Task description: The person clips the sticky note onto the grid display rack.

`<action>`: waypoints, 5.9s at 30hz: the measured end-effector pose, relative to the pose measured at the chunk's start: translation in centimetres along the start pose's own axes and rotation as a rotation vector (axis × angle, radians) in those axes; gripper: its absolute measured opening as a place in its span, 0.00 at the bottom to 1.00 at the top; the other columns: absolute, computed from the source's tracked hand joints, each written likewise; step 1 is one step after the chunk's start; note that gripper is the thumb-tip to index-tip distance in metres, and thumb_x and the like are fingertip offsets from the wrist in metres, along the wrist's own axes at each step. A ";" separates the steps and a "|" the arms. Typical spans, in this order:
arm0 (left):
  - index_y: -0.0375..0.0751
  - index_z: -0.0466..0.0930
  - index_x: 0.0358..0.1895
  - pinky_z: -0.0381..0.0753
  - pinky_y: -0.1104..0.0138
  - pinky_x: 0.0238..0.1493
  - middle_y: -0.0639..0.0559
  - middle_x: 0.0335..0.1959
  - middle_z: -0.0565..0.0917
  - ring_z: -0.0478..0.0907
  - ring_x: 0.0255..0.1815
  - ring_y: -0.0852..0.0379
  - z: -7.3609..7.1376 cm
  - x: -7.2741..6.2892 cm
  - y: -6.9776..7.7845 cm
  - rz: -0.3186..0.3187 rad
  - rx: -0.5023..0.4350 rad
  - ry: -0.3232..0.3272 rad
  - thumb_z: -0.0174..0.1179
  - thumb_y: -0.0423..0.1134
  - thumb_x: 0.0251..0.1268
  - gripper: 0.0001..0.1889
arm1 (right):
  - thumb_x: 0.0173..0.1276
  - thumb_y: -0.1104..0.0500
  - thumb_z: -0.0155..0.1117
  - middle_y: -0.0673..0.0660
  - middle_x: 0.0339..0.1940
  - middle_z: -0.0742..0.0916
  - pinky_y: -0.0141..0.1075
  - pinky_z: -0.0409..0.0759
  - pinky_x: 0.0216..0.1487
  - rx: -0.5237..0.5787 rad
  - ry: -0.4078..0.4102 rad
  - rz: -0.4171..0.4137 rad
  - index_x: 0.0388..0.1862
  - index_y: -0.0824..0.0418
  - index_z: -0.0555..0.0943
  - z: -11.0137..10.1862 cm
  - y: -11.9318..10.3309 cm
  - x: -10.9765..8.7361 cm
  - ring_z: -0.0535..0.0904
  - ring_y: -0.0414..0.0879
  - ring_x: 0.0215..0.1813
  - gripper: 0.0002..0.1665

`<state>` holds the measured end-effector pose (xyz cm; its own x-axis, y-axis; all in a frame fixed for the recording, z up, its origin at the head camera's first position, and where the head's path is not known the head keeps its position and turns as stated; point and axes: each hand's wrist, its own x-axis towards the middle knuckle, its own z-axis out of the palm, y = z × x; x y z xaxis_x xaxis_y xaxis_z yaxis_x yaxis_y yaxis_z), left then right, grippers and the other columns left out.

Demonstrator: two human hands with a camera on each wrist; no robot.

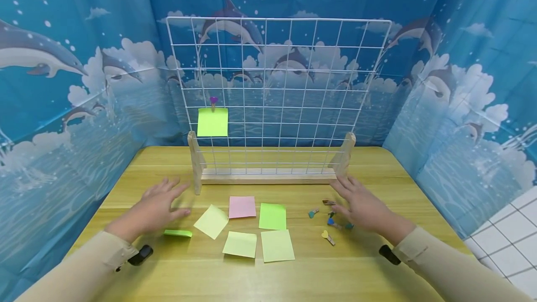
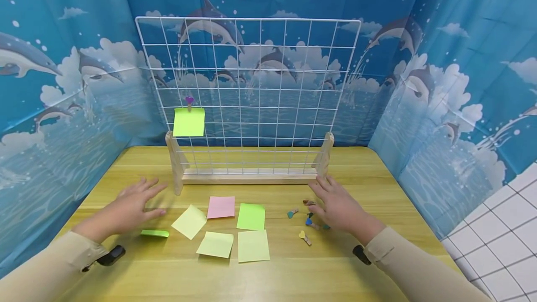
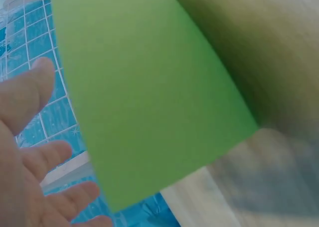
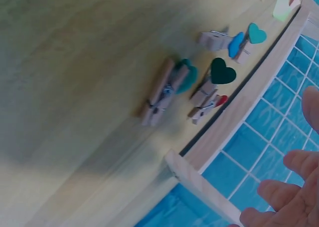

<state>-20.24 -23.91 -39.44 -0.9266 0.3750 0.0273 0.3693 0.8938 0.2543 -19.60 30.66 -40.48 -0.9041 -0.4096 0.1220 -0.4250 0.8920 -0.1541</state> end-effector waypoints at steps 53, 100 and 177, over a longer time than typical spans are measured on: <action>0.39 0.76 0.72 0.65 0.31 0.71 0.34 0.72 0.77 0.69 0.75 0.26 2.8 -2.3 -1.5 -0.032 -0.013 -0.223 0.68 0.61 0.68 0.38 | 0.75 0.45 0.68 0.70 0.71 0.81 0.63 0.77 0.68 0.055 -0.217 0.021 0.74 0.62 0.78 1.1 2.1 -2.9 0.79 0.68 0.70 0.35; 0.47 0.88 0.52 0.80 0.48 0.56 0.57 0.46 0.84 0.81 0.48 0.54 2.9 -2.7 -0.9 -0.037 -0.027 -0.178 0.79 0.49 0.57 0.21 | 0.70 0.46 0.74 0.50 0.52 0.89 0.45 0.86 0.50 0.053 -0.239 0.008 0.63 0.55 0.86 1.5 2.0 -3.0 0.86 0.46 0.50 0.26; 0.47 0.76 0.38 0.69 0.62 0.36 0.53 0.29 0.73 0.69 0.31 0.56 3.0 -2.9 -1.5 -0.134 -0.185 -0.214 0.79 0.42 0.58 0.17 | 0.71 0.54 0.74 0.54 0.59 0.87 0.48 0.87 0.56 0.041 -0.220 -0.112 0.68 0.52 0.84 2.3 0.0 -1.8 0.86 0.52 0.57 0.27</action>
<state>-17.86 -25.58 -42.79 -0.9230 0.3173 -0.2177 0.2070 0.8864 0.4142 -18.10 30.92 -42.98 -0.8374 -0.5414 -0.0747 -0.5208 0.8319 -0.1915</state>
